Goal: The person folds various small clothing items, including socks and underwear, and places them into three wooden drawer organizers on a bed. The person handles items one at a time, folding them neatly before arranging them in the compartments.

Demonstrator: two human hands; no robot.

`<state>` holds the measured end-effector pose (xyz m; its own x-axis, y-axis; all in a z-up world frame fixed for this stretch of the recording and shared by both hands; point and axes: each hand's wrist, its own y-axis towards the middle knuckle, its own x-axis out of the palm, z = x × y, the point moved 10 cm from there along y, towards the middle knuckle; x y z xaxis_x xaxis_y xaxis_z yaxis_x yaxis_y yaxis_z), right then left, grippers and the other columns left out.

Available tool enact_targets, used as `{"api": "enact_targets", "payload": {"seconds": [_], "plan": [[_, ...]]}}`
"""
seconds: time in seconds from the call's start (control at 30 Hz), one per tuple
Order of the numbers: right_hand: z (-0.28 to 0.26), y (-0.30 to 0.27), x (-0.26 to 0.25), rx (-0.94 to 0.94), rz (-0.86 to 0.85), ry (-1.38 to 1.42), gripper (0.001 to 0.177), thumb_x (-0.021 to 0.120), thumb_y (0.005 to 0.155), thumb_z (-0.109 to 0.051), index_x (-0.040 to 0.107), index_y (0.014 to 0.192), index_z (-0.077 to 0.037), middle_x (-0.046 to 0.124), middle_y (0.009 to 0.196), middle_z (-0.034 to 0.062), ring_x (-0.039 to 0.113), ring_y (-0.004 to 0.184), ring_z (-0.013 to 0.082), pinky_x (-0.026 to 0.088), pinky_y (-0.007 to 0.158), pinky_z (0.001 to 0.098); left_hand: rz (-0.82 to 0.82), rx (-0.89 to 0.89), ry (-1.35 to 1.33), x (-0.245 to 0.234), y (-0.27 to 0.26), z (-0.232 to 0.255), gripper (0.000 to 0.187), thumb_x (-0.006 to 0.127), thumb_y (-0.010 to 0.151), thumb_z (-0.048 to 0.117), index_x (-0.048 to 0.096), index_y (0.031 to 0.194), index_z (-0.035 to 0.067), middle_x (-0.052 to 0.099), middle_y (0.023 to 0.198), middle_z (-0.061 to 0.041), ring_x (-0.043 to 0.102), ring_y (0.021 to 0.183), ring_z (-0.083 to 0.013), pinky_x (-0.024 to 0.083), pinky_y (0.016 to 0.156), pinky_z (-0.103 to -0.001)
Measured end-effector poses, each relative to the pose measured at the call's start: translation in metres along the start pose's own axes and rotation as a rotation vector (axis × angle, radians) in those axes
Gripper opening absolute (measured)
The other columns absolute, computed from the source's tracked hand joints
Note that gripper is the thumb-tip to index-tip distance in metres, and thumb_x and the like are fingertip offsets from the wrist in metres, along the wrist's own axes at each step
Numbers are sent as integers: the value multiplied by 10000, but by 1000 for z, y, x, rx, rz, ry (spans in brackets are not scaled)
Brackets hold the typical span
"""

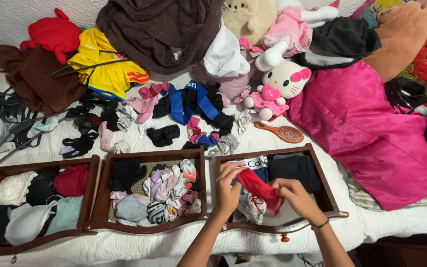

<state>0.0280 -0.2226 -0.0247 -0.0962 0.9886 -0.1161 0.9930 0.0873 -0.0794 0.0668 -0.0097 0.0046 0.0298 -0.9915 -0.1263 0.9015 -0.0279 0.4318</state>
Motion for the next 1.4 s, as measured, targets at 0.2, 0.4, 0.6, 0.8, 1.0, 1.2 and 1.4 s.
{"api": "enact_targets", "payload": {"seconds": [0.2,0.4,0.6,0.8,1.0,1.2,1.4], "plan": [[-71,-4,34,-68,-4,-187,297,861,779,-171,810,1056,-78,803,923,105,676,970,206,518,961,435,-103,-101,40,14,-1,23,297,680,883,-24,841,1052,159,781,925,-53,766,915,-285,592,848,-369],[-55,10,30,81,117,-24,117,843,835,-109,773,758,-55,645,631,-9,568,649,110,472,613,271,-116,-485,-282,26,-15,-18,206,686,869,39,850,971,110,805,833,-35,678,831,-60,578,804,-299],[-50,19,27,139,194,28,157,904,758,-57,762,814,-23,621,622,15,605,558,115,466,528,240,-125,-800,-618,34,-34,-24,256,701,920,296,799,1059,105,706,907,14,628,881,-96,517,817,-264],[-63,26,41,69,70,98,101,777,882,-60,843,934,-4,777,977,127,658,930,183,543,905,379,-225,-606,-435,28,-22,-22,257,796,923,254,814,1070,44,804,947,-51,696,929,-84,556,892,-270],[-26,27,20,118,379,359,257,736,905,-147,781,1063,50,734,861,108,677,771,183,621,658,346,268,-552,-63,-45,-57,-15,476,598,946,397,686,1289,79,750,1294,-94,709,1187,-205,560,1038,-307],[29,12,41,167,614,666,153,730,912,-86,658,1007,9,723,893,145,695,763,234,576,665,308,256,-966,-408,3,-94,-56,808,669,810,516,546,1473,71,561,1545,-101,533,1436,-201,441,1168,-328],[75,5,70,184,585,1054,195,663,923,-11,669,1118,-21,733,951,104,684,761,109,563,651,160,127,-910,-629,32,-55,-20,798,803,761,303,570,1442,-42,743,1276,-116,680,1136,-156,563,979,-279]]}}
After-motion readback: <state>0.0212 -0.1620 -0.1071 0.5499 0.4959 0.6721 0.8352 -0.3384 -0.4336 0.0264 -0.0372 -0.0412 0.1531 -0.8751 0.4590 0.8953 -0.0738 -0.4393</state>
